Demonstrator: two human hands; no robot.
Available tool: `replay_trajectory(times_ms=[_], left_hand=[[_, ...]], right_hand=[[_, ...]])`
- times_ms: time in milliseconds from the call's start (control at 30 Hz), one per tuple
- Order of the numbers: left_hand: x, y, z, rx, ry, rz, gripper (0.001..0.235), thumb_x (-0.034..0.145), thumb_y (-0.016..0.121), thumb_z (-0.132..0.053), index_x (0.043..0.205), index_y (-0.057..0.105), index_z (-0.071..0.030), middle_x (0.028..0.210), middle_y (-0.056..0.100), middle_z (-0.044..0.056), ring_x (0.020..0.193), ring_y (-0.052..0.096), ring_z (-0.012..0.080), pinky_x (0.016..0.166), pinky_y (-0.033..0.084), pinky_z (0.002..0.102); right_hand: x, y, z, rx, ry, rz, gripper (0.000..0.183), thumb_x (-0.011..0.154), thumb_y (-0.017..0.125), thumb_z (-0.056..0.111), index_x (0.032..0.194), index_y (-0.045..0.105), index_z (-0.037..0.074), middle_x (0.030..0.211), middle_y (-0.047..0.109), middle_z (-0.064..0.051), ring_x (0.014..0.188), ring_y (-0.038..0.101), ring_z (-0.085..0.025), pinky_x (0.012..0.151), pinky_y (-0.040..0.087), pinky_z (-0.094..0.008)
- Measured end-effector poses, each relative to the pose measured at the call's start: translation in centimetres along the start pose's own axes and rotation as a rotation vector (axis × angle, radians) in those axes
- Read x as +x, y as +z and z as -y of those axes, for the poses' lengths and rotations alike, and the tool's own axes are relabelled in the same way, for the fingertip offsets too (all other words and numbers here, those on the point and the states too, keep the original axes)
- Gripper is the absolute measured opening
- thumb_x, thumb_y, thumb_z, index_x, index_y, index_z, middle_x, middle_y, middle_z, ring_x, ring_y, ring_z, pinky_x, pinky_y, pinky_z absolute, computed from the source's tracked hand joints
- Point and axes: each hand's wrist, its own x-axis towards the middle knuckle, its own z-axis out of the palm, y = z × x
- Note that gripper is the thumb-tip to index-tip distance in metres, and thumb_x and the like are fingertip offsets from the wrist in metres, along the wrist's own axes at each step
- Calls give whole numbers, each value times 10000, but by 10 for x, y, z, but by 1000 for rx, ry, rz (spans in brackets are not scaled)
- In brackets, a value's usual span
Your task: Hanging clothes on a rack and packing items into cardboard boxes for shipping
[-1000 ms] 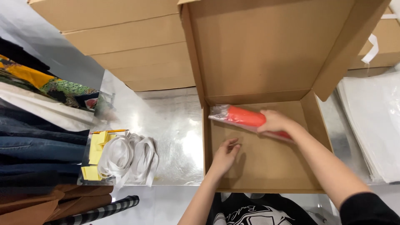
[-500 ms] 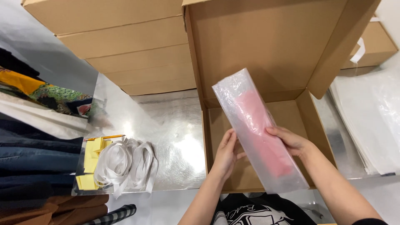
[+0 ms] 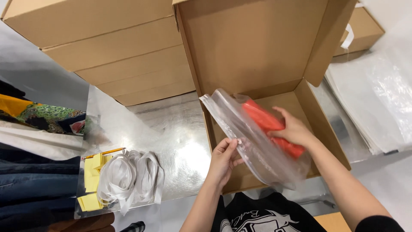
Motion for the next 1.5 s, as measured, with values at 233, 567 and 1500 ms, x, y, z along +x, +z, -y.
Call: replay_trajectory(times_ms=[233,567,1500], left_hand=[[-49,2,-19,104,20,8,156,1023,747,-164,948,661,-59,861,596,-18,758,712,98,746,723,332],[-78,-18,16,37,88,-41,143,1019,708,-204,968,609,-113,892,704,42,842,744,154,775,699,366],[-289,-35,191,150,64,-155,269,1036,715,-193,1139,599,27,1047,648,106,1051,795,404,840,679,406]], right_hand=[[19,35,-68,44,-179,-346,693,883,815,386,1538,591,354,1440,673,-72,1385,575,-365,1164,443,-530],[-149,124,-128,902,-140,-904,177,1138,593,112,1312,602,138,971,610,-38,870,587,-116,818,482,-233],[-383,224,-234,1615,-95,-690,136,1074,600,86,1184,655,27,1133,772,-235,1029,787,-393,914,663,-533]])
